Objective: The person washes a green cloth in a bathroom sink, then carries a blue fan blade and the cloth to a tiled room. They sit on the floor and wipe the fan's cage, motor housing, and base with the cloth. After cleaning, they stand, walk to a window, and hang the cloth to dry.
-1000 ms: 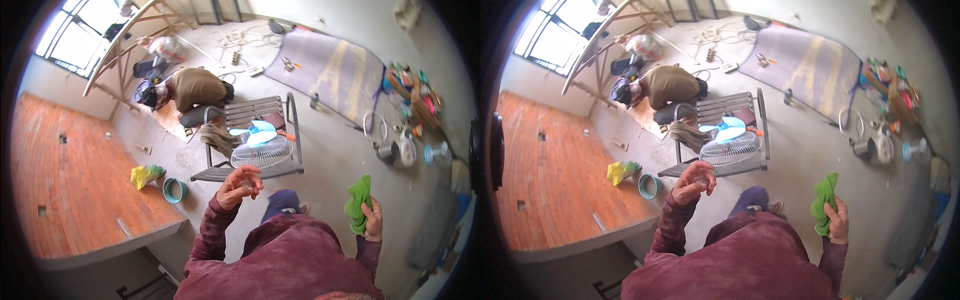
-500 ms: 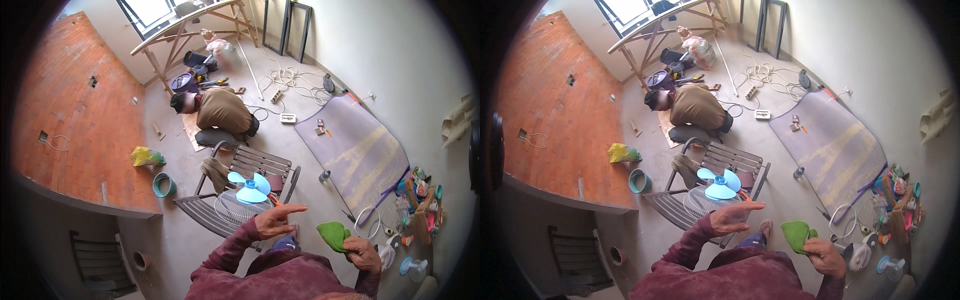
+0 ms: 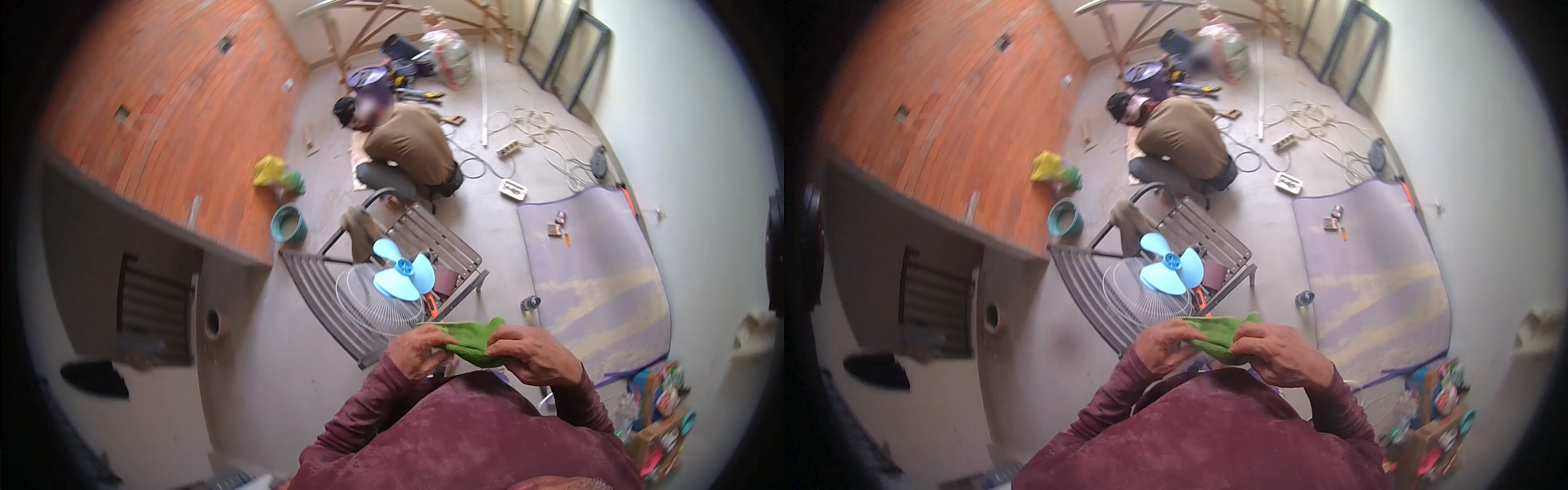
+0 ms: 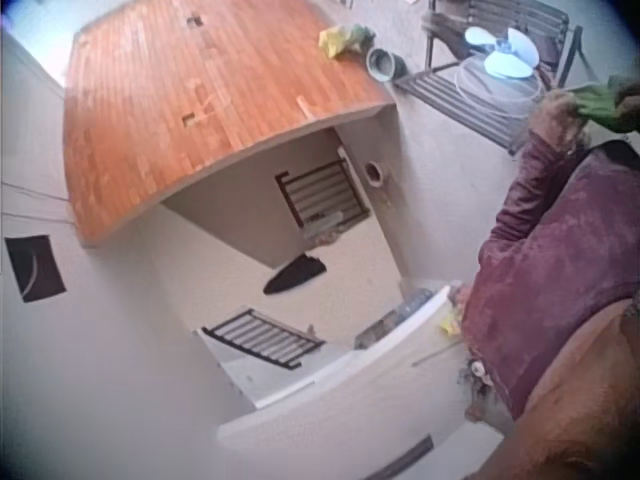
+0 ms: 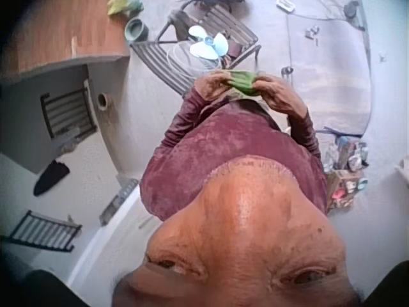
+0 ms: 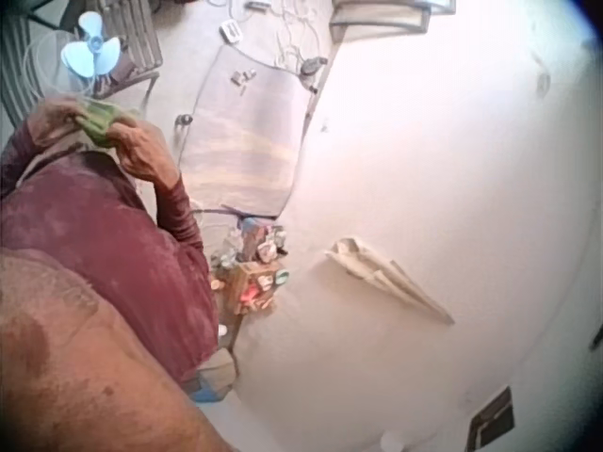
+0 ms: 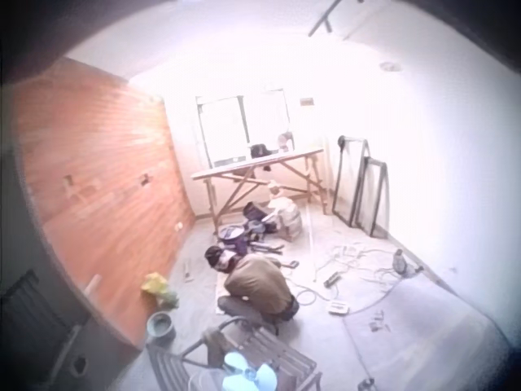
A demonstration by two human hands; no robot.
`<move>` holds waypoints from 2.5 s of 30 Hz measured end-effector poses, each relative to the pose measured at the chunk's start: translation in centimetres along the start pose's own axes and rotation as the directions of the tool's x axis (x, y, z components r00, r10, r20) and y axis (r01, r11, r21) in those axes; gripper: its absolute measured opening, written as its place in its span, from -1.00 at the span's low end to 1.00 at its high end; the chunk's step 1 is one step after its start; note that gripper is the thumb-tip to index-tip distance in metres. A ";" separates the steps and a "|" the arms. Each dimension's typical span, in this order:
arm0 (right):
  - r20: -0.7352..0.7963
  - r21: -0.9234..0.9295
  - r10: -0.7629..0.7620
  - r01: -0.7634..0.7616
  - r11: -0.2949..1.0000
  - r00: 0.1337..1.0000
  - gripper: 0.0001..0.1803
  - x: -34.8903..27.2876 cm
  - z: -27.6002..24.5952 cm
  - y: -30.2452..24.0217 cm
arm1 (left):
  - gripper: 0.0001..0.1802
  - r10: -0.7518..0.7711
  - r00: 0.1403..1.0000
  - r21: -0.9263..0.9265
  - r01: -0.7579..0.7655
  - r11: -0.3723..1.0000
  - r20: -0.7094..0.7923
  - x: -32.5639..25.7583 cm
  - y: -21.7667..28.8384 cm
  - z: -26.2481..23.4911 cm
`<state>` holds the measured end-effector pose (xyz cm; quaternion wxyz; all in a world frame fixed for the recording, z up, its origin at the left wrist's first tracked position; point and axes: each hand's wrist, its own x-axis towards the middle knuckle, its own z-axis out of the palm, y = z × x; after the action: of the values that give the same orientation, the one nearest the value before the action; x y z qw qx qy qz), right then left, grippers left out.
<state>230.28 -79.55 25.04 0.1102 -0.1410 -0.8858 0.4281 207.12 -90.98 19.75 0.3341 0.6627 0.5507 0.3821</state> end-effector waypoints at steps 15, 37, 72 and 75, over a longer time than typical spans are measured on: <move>0.344 -0.038 -0.366 0.402 0.915 0.865 -0.80 11.3 3.8 -10.6 | -0.71 -0.128 0.749 0.311 0.416 0.854 -0.651 -18.1 8.7 -10.1; 0.310 0.438 -0.226 0.073 0.896 0.924 -0.72 39.0 27.7 -19.4 | -0.72 -0.505 0.618 -0.300 0.412 0.861 -0.602 -40.3 -13.1 -36.6; -0.156 0.205 0.332 -0.299 0.932 0.930 -0.79 87.2 21.4 -3.3 | -0.77 -0.439 0.716 -0.413 0.228 0.882 -0.542 -3.5 -48.4 -80.4; -0.116 0.222 0.303 -0.273 0.936 0.946 -0.81 91.8 18.8 -0.2 | -0.78 -0.495 0.693 -0.427 0.289 0.857 -0.524 -0.4 -50.6 -83.2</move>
<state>138.42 -61.75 20.55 0.1256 -0.2889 -0.7965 0.5160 110.31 -80.92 16.37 0.3098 0.3042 0.6915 0.5773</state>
